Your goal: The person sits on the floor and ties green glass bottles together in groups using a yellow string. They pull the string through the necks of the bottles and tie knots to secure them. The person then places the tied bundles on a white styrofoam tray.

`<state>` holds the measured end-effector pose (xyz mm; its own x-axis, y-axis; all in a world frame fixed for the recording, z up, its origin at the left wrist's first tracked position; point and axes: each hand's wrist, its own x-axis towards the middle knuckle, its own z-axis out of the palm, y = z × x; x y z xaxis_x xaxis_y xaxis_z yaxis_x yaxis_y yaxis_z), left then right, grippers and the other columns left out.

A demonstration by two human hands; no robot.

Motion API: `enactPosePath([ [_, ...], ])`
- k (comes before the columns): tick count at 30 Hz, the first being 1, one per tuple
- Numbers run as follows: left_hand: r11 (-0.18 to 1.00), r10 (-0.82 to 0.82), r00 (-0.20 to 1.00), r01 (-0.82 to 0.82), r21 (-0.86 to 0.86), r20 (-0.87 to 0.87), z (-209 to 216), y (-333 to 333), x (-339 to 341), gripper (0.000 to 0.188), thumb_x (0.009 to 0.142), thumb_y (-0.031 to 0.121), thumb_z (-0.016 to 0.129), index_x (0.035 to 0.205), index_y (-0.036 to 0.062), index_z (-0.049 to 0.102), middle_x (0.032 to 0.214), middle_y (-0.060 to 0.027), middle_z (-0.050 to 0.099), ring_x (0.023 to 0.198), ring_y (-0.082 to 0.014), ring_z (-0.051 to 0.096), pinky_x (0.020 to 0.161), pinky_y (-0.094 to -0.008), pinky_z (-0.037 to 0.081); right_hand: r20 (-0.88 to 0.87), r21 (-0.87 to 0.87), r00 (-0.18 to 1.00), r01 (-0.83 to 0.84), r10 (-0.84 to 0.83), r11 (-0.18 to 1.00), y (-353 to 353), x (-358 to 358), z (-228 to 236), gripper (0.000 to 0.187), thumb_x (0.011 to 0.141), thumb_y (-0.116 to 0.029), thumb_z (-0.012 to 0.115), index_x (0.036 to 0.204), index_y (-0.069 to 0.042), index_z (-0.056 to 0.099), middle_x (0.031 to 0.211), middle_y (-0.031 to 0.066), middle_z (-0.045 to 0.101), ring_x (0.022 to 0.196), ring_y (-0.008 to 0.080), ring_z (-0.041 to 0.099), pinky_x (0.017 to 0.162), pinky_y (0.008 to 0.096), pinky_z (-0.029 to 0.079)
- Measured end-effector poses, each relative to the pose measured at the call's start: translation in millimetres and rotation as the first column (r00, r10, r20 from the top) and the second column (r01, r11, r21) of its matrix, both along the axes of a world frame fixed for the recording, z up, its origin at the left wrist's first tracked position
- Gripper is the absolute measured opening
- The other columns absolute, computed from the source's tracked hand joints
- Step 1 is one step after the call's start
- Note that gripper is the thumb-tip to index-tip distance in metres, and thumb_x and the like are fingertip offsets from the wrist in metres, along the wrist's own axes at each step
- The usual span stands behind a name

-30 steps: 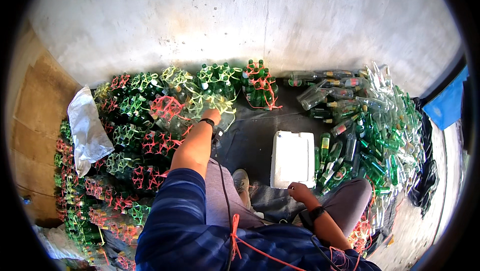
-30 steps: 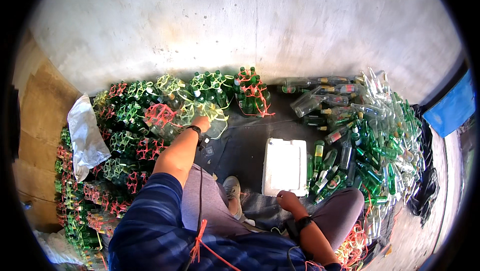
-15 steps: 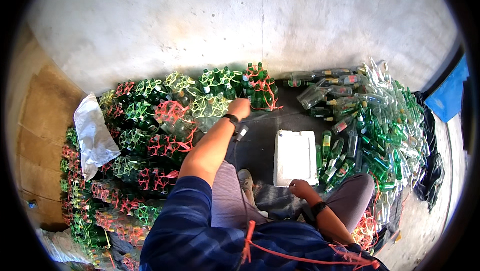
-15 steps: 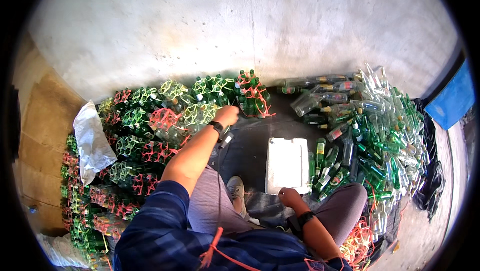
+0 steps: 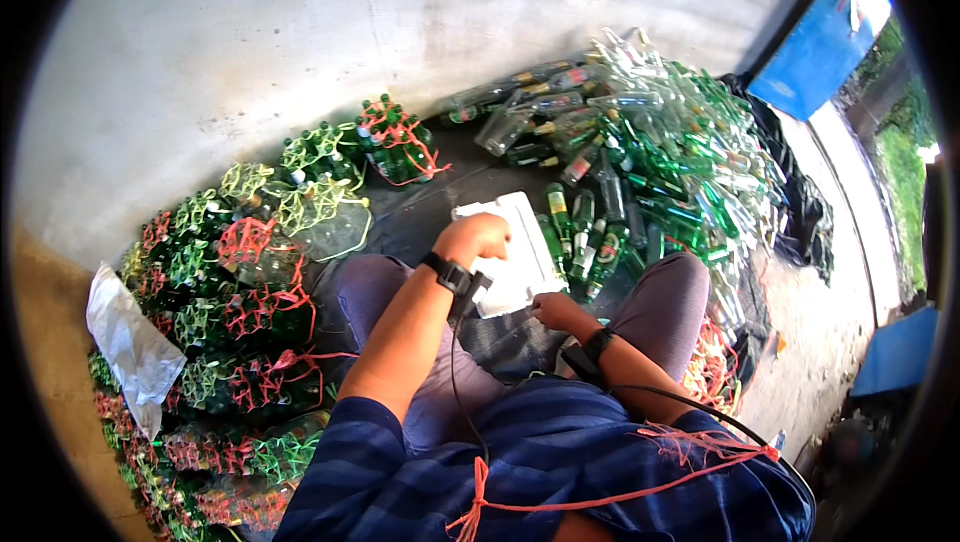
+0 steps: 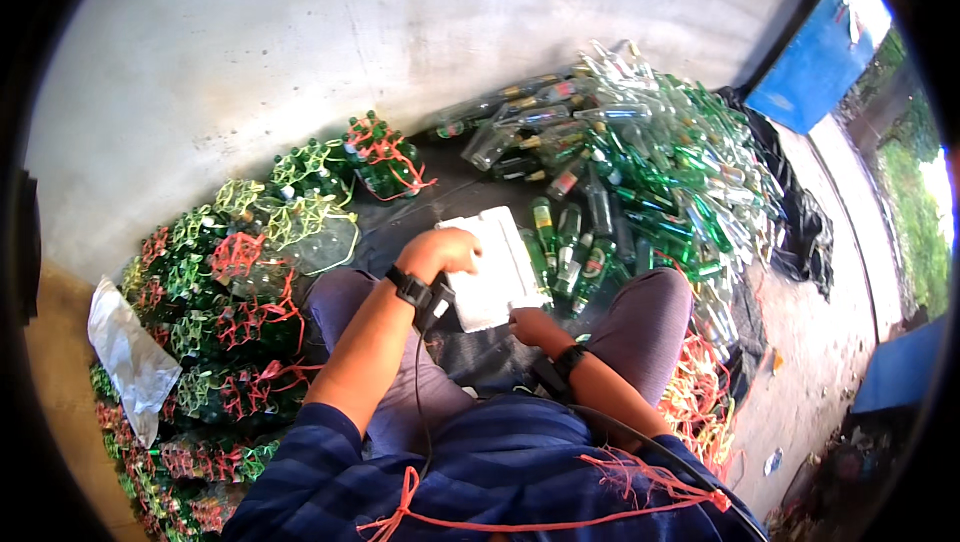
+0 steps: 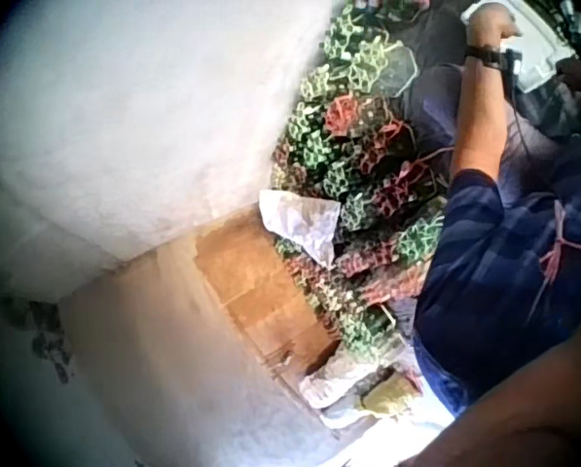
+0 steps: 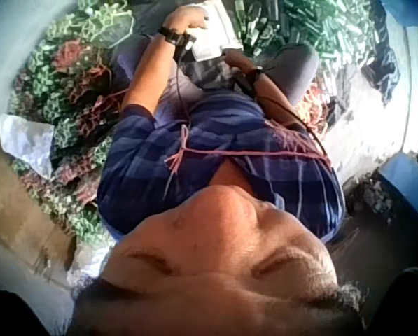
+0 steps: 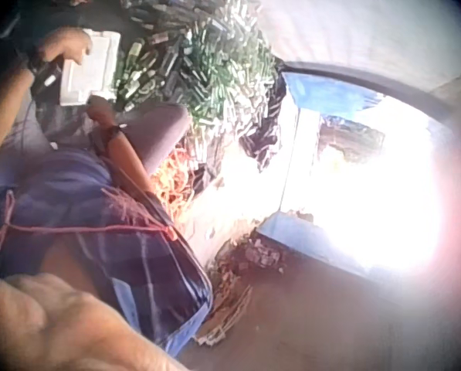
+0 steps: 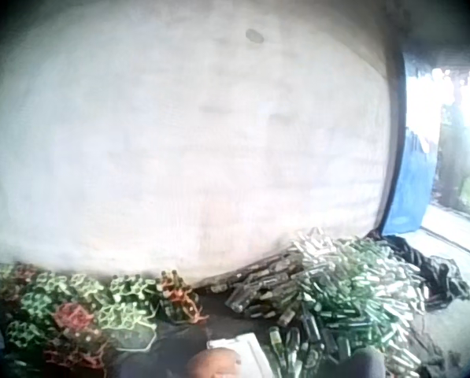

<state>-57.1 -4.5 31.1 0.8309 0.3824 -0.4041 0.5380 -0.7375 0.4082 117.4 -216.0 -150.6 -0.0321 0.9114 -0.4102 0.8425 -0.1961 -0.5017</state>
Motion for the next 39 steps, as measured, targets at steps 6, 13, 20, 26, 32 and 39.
enactPosePath([
  [6, 0.969, 0.174, 0.943, -0.215, 0.120, 0.282, -6.7, 7.8, 29.9, 0.036, 0.085, 0.019, 0.068, 0.120, 0.0137, 0.075, 0.117, -0.0188, 0.073, 0.110, -0.0381, 0.070, 0.095, -0.0479, 0.056, -0.036, 0.035, 0.999, 0.003, -0.002, 0.999, -26.5, -0.2, 48.4, 0.027, 0.090, -0.025, 0.065, 0.106, -0.006, 0.075, 0.092, 0.0150, 0.077, 0.085, 0.0307, 0.075, 0.079, 0.0420, 0.058],
  [13, 0.999, 0.036, 0.998, -0.037, 0.027, 0.056, -32.3, -11.1, 49.0, 0.044, 0.085, 0.026, 0.078, 0.127, 0.0127, 0.072, 0.123, -0.0171, 0.072, 0.115, -0.0344, 0.068, 0.099, -0.0446, 0.054, -0.338, -0.018, 0.931, 0.137, -0.135, 0.990, -19.7, -26.9, 73.3, 0.029, 0.090, -0.025, 0.061, 0.104, -0.004, 0.075, 0.101, 0.0212, 0.075, 0.095, 0.0398, 0.072, 0.086, 0.0462, 0.056],
  [20, 1.000, 0.012, 1.000, -0.012, 0.012, 0.010, -47.2, -42.8, 43.9, 0.045, 0.087, 0.028, 0.076, 0.128, 0.0112, 0.071, 0.123, -0.0177, 0.072, 0.115, -0.0352, 0.068, 0.100, -0.0456, 0.053, -0.101, -0.005, 0.993, 0.064, -0.064, 0.998, -23.4, -8.7, -13.1, 0.027, 0.085, -0.023, 0.063, 0.102, -0.007, 0.076, 0.097, 0.0177, 0.076, 0.091, 0.0373, 0.072, 0.082, 0.0467, 0.056],
  [26, 0.991, 0.127, 0.987, -0.121, -0.060, 0.101, 7.1, -53.1, 27.7, 0.043, 0.087, 0.028, 0.075, 0.126, 0.0097, 0.071, 0.115, -0.0187, 0.074, 0.108, -0.0352, 0.070, 0.095, -0.0438, 0.055, -0.154, 0.022, 0.986, 0.069, -0.065, 0.997, -15.9, -13.6, -17.2, 0.027, 0.086, -0.022, 0.062, 0.103, -0.007, 0.076, 0.102, 0.0188, 0.075, 0.095, 0.0377, 0.072, 0.084, 0.0469, 0.056],
  [32, 0.997, 0.081, 0.968, -0.083, 0.000, 0.236, 105.8, -39.5, 36.6, 0.043, 0.089, 0.027, 0.074, 0.126, 0.0054, 0.070, 0.107, -0.0161, 0.076, 0.098, -0.0268, 0.073, 0.088, -0.0390, 0.056, -0.181, 0.050, 0.982, 0.064, -0.054, 0.997, -6.5, -14.7, 12.6, 0.027, 0.086, -0.022, 0.063, 0.105, -0.007, 0.076, 0.100, 0.0187, 0.076, 0.094, 0.0377, 0.072, 0.084, 0.0465, 0.056],
  [39, 0.982, 0.183, 0.879, -0.183, -0.042, 0.440, 150.7, 4.8, 52.4, 0.037, 0.091, 0.022, 0.074, 0.124, 0.0037, 0.070, 0.095, -0.0104, 0.076, 0.088, -0.0182, 0.071, 0.081, -0.0340, 0.055, -0.198, 0.008, 0.979, 0.053, -0.050, 0.999, -5.0, -4.3, 3.1, 0.029, 0.086, -0.027, 0.066, 0.106, -0.009, 0.077, 0.097, 0.0142, 0.078, 0.086, 0.0298, 0.075, 0.080, 0.0424, 0.059],
])
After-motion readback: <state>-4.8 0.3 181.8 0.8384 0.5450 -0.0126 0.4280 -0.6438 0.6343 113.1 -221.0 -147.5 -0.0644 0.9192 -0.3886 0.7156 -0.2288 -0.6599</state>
